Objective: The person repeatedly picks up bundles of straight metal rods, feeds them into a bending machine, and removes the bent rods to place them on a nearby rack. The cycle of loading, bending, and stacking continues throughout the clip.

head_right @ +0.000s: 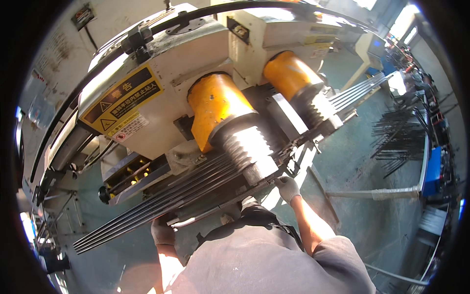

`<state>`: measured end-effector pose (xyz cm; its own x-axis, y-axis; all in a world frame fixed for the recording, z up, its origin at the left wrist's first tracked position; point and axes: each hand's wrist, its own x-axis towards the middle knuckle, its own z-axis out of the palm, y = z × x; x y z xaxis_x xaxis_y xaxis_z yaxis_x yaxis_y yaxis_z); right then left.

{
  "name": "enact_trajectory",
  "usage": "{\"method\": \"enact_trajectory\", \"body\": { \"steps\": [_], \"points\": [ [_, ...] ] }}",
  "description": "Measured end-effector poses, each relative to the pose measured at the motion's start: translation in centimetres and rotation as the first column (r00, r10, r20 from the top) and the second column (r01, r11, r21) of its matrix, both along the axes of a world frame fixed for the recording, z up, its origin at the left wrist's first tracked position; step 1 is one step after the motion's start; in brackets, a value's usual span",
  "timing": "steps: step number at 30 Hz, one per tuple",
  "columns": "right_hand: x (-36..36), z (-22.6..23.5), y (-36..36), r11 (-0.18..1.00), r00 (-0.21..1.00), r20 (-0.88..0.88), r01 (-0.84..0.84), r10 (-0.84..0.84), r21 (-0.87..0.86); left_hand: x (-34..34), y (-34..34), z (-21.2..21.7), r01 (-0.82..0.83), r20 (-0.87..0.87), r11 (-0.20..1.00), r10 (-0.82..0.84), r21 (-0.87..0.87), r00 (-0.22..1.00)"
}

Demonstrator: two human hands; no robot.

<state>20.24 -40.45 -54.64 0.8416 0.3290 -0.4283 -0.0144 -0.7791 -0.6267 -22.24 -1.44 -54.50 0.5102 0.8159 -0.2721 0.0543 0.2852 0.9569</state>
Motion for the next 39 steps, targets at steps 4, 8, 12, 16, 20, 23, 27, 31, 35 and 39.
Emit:
{"method": "enact_trajectory", "body": {
  "steps": [4,8,12,16,20,23,27,31,35,39],
  "points": [
    [0.0,7.9,0.0,0.943,0.955,0.217,0.133,-0.204,0.304,0.9,1.0,1.0,0.054,0.288,0.972,0.014,-0.230,0.958],
    [0.2,15.8,2.5,0.630,0.892,-0.038,0.348,-0.450,0.694,0.7,2.1,2.4,0.129,0.058,0.977,-0.141,0.167,0.988],
    [1.8,18.2,4.7,0.430,0.863,-0.018,0.270,-0.505,0.862,-1.2,3.4,3.5,0.171,-0.292,0.749,0.032,0.641,0.956],
    [0.8,23.2,8.0,0.177,0.880,-0.205,0.304,-0.429,0.936,-3.3,6.9,8.0,0.123,0.713,0.906,0.229,-0.405,0.663],
    [3.3,21.8,8.4,0.050,0.863,-0.368,0.409,-0.346,0.911,-2.5,3.5,15.3,-0.218,0.600,0.917,0.386,-0.334,0.701],
    [3.6,21.1,9.7,0.035,0.836,-0.441,0.478,-0.327,0.878,-3.1,2.3,17.3,-0.184,0.690,0.954,0.299,-0.237,0.660],
    [3.9,22.4,8.4,0.074,0.842,-0.482,0.511,-0.243,0.856,-0.8,1.3,23.9,0.068,0.838,0.994,-0.110,0.087,0.534],
    [4.8,22.7,9.0,0.068,0.826,-0.513,0.540,-0.234,0.839,5.7,-2.9,37.2,-0.512,0.692,0.855,0.417,-0.078,0.590],
    [6.3,23.8,8.0,0.102,0.829,-0.514,0.544,-0.220,0.833,9.9,-4.1,43.4,-0.474,0.720,0.871,0.248,0.127,0.648],
    [7.2,24.7,8.5,0.150,0.828,-0.541,0.559,-0.146,0.815,13.2,-6.9,48.3,-0.508,0.692,0.832,0.231,0.224,0.684]
  ]
}}
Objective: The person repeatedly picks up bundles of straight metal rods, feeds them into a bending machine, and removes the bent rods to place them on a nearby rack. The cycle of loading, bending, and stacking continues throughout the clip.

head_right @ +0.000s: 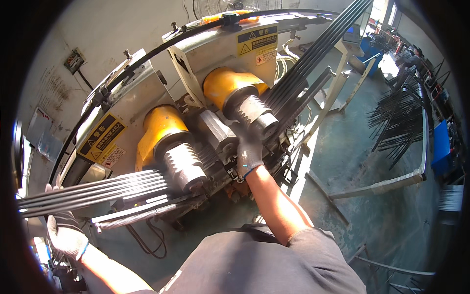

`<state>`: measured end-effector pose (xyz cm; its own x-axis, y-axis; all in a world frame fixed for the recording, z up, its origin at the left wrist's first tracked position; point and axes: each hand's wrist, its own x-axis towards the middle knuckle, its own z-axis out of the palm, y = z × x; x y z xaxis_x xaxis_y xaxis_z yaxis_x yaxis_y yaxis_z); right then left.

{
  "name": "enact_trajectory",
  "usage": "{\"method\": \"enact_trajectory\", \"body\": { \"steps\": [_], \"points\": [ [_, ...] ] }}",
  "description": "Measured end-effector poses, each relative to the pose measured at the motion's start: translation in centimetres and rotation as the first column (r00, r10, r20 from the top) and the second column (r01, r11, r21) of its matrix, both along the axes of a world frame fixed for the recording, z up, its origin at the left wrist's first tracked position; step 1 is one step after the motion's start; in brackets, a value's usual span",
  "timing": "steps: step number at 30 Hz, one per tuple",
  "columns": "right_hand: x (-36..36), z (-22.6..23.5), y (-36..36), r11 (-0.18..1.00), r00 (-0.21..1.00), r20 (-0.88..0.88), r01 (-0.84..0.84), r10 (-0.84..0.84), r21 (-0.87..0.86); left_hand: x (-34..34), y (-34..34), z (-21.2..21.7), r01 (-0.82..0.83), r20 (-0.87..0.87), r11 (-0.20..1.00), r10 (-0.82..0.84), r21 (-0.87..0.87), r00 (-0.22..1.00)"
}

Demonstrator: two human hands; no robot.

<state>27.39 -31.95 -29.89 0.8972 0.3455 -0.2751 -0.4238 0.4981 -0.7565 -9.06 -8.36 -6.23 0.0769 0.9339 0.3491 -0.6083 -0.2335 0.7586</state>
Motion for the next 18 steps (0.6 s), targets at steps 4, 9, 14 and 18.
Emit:
{"method": "enact_trajectory", "body": {
  "steps": [4,9,14,18],
  "points": [
    [1.1,-1.0,-0.7,0.998,0.996,0.091,0.006,-0.011,0.056,2.9,0.6,2.5,0.168,-0.142,0.967,-0.142,0.190,0.980],
    [3.7,-7.8,-2.2,0.695,0.500,0.802,0.448,0.327,-0.562,7.9,-1.7,5.2,0.230,-0.305,0.913,-0.125,0.337,0.944],
    [4.3,-8.1,-3.0,0.511,0.216,0.884,0.748,0.416,-0.423,12.7,-1.2,5.0,0.390,-0.468,0.796,-0.154,0.463,0.870],
    [3.6,-7.3,-1.6,0.789,0.539,0.803,0.366,0.252,-0.494,14.4,-0.9,6.6,0.458,-0.595,0.681,-0.039,0.572,0.803]
  ]
}}
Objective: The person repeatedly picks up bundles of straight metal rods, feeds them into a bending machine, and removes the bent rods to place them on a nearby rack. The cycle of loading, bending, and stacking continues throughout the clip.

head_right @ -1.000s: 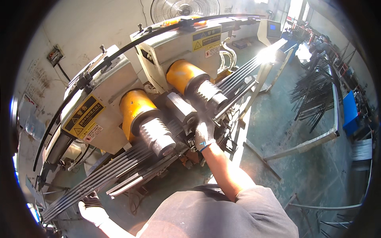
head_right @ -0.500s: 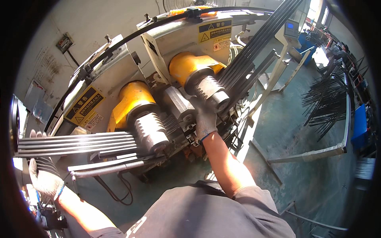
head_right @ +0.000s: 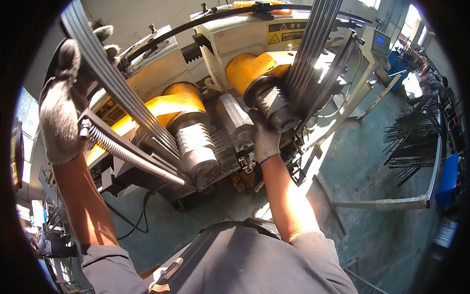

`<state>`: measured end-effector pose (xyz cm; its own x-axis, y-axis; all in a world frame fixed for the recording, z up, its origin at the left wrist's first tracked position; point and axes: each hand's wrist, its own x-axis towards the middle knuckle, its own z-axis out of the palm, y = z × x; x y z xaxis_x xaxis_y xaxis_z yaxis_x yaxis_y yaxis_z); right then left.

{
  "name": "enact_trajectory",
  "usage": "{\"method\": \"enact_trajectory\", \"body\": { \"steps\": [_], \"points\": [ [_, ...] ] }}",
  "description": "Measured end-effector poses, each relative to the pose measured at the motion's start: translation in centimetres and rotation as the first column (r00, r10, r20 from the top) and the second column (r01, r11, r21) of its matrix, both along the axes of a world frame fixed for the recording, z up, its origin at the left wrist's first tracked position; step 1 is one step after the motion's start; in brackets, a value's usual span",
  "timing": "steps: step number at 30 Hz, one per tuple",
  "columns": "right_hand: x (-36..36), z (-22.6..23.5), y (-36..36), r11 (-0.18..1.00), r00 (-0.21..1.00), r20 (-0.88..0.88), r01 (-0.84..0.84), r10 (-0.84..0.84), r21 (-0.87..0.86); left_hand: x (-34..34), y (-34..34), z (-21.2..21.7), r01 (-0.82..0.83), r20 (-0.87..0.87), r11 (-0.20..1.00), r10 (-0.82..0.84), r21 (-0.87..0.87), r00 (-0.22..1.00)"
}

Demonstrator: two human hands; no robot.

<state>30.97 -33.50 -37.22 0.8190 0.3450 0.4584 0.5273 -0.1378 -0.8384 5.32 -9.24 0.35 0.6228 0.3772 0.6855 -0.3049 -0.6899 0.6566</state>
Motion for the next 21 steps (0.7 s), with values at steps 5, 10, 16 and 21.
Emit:
{"method": "enact_trajectory", "body": {
  "steps": [5,10,16,21],
  "points": [
    [0.8,-0.2,0.3,0.961,0.929,-0.343,-0.044,0.140,0.272,1.5,0.5,-0.3,0.052,-0.065,0.982,-0.040,0.184,0.997],
    [-0.9,2.1,0.7,0.900,0.893,-0.386,-0.045,0.231,0.434,1.2,0.7,-0.5,0.054,-0.103,0.925,-0.016,0.376,0.995],
    [-0.6,3.0,0.4,0.807,0.738,-0.556,0.026,0.383,0.590,1.7,0.8,0.5,0.002,-0.186,0.879,0.099,0.476,0.978],
    [-0.1,1.7,0.9,0.812,0.750,-0.562,0.057,0.349,0.580,0.4,-1.3,3.1,0.267,-0.331,0.961,-0.276,-0.073,0.902]
  ]
}}
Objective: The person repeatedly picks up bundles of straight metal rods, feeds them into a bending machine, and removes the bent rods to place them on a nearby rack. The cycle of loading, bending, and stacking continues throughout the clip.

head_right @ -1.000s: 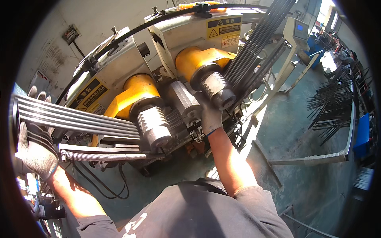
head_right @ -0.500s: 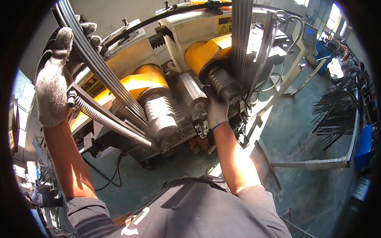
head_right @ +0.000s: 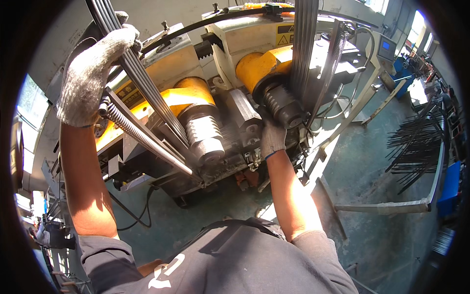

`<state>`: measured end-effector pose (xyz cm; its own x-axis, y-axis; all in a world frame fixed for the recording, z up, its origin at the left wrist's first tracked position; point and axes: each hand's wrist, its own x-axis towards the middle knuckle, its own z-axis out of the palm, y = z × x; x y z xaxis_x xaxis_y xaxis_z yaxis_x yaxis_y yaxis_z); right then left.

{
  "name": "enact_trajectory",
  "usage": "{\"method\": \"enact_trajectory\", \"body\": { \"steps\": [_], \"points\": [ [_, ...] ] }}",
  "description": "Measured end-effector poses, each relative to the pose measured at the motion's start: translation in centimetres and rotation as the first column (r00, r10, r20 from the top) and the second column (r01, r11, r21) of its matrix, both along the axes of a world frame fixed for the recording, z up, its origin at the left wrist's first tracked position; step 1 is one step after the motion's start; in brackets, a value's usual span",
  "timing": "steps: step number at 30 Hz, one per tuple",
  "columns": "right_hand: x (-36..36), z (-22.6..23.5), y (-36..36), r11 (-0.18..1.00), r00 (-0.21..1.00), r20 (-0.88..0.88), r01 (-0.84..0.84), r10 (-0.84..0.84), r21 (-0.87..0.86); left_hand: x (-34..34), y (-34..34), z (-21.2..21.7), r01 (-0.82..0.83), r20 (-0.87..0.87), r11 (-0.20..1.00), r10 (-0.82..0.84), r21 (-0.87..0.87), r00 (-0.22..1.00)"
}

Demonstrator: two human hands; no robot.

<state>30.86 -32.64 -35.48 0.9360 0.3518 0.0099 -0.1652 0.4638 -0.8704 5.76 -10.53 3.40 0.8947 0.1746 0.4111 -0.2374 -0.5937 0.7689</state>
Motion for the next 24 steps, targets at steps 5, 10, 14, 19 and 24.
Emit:
{"method": "enact_trajectory", "body": {
  "steps": [5,10,14,19,24],
  "points": [
    [1.0,-1.8,0.6,0.985,0.974,0.213,0.104,-0.073,-0.136,2.1,3.6,-2.8,-0.235,0.160,0.968,0.219,0.092,0.963],
    [-0.5,0.8,0.2,0.998,0.995,-0.101,0.008,-0.002,0.058,2.1,3.8,-3.0,-0.233,0.159,0.963,0.212,0.134,0.964],
    [-0.9,1.9,-0.1,0.999,0.993,-0.117,-0.016,0.022,0.051,1.8,5.0,-3.0,-0.146,0.159,0.985,0.131,0.089,0.979],
    [-0.5,1.4,-0.1,0.995,0.993,-0.103,0.068,-0.059,0.079,2.4,3.2,-1.6,-0.058,0.126,0.993,0.045,0.100,0.991],
    [-1.4,3.8,-1.1,0.992,0.990,-0.077,0.123,-0.121,0.011,5.3,-3.4,-0.3,-0.044,0.377,0.998,0.057,-0.041,0.925]
  ]
}}
